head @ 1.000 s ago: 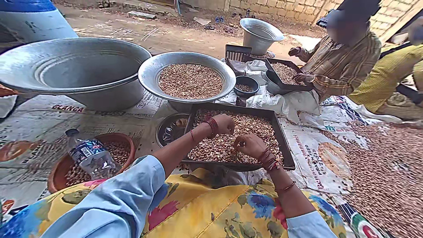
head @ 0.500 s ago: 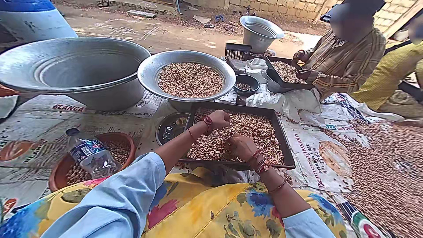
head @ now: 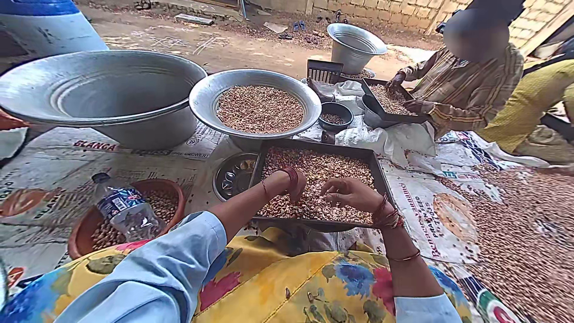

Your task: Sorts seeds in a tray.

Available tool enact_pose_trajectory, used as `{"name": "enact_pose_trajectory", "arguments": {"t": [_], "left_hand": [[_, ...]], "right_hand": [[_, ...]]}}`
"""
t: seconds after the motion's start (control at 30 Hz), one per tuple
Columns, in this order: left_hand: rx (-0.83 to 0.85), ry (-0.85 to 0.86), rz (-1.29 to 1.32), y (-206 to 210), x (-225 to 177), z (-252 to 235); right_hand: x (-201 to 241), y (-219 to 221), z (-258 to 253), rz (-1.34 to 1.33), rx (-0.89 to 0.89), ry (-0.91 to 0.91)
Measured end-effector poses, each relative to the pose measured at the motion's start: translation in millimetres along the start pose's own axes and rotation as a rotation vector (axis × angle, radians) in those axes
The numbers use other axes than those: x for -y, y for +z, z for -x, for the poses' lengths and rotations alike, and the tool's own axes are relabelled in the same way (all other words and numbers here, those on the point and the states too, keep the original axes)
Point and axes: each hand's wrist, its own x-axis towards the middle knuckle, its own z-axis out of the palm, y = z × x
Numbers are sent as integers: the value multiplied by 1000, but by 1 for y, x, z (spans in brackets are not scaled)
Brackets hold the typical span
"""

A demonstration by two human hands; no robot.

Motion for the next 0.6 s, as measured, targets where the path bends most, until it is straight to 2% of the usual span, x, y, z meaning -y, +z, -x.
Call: {"name": "enact_pose_trajectory", "arguments": {"t": [0.1, 0.17, 0.27, 0.33, 0.4, 0.43, 0.53, 0.6], "left_hand": [[23, -15, 66, -5, -12, 14], [47, -8, 61, -11, -19, 27], [28, 23, 86, -9, -11, 22], [-93, 126, 239, 1, 19, -1], [-237, 189, 507, 7, 53, -11], [-308, 177, 659, 7, 61, -4], [-459, 39, 1127, -1, 51, 45], [-446, 37, 1214, 3, 59, 43]], "right_hand": [[-18, -20, 2, 431, -55, 459], [-37, -27, 3, 474, -82, 678], [-57, -34, 9, 447, -130, 840], [-61, -35, 9, 472, -113, 902], [-62, -31, 4, 504, -17, 917], [-64, -27, 0, 518, 38, 896], [-59, -10, -14, 496, 117, 775], [-46, 1, -21, 370, 92, 661]]}}
